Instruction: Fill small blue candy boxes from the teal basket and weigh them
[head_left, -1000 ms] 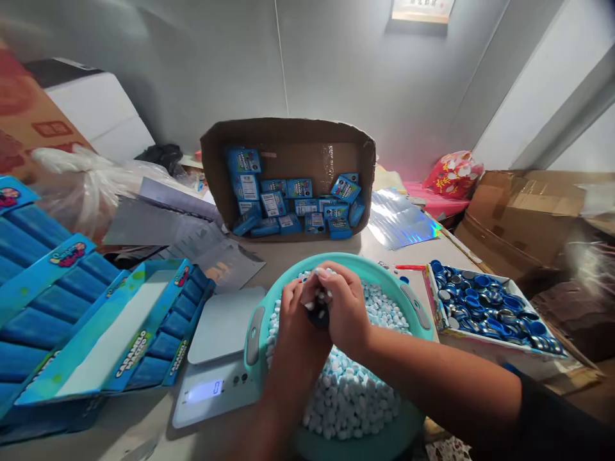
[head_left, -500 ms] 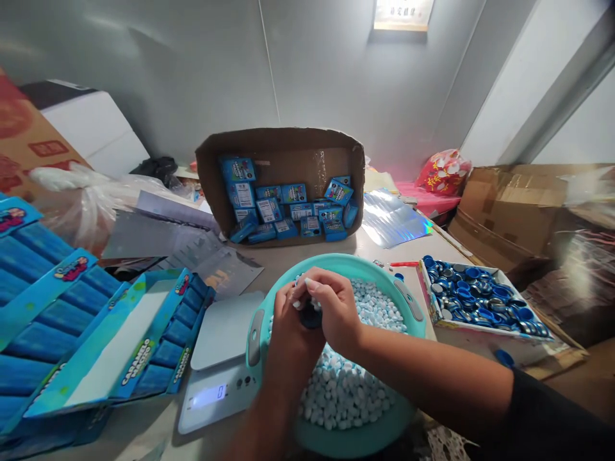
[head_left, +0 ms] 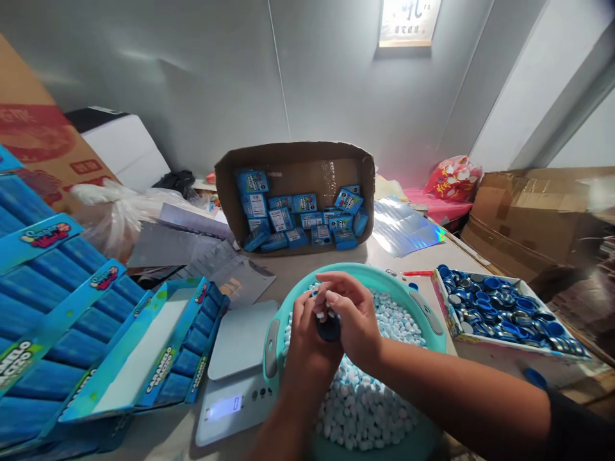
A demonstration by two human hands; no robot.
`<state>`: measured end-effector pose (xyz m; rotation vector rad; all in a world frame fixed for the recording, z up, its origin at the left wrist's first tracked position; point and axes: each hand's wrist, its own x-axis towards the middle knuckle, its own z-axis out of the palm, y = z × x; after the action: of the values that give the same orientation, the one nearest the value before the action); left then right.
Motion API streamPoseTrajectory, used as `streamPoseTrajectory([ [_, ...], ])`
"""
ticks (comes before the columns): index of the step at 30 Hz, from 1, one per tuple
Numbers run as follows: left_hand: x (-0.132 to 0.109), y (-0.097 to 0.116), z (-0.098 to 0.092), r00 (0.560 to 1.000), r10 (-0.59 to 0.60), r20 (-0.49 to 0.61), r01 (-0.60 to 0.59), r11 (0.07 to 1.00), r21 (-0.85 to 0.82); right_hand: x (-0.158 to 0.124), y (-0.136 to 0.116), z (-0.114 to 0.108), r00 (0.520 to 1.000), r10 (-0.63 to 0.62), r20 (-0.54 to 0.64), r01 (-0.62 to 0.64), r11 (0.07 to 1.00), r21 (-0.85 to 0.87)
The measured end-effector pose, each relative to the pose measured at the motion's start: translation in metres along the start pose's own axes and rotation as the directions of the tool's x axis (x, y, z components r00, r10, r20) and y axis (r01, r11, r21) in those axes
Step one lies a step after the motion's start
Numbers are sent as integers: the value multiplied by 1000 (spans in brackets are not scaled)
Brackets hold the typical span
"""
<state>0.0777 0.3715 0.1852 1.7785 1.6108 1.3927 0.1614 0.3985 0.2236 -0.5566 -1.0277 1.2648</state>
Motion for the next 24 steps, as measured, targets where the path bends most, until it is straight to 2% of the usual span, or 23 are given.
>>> streamPoseTrajectory([
  [3, 1, -2, 0, 999, 34, 21, -34, 999, 19, 0, -2, 0, 1000, -10, -19, 9, 998, -58],
  [8, 0, -12, 3, 1000, 31, 4, -31, 998, 62, -2, -5, -1, 993, -87, 76, 102, 970, -220],
  [13, 0, -10, 2, 996, 83, -43, -81, 996, 44, 3, -5, -2, 997, -63, 41, 71, 969, -237],
  [17, 0, -4, -5, 999, 34, 9, -34, 999, 37, 20, -13, -9, 1000, -20, -11, 16, 972, -233],
  [21, -2, -1, -9, 996, -87, -20, 87, 996, 22, 38, -23, -21, 987, 52, -154, -71, 991, -117],
  [24, -3, 0, -10, 991, -132, -21, 132, 991, 2, 44, -28, -24, 975, 122, -188, -141, 986, -92],
])
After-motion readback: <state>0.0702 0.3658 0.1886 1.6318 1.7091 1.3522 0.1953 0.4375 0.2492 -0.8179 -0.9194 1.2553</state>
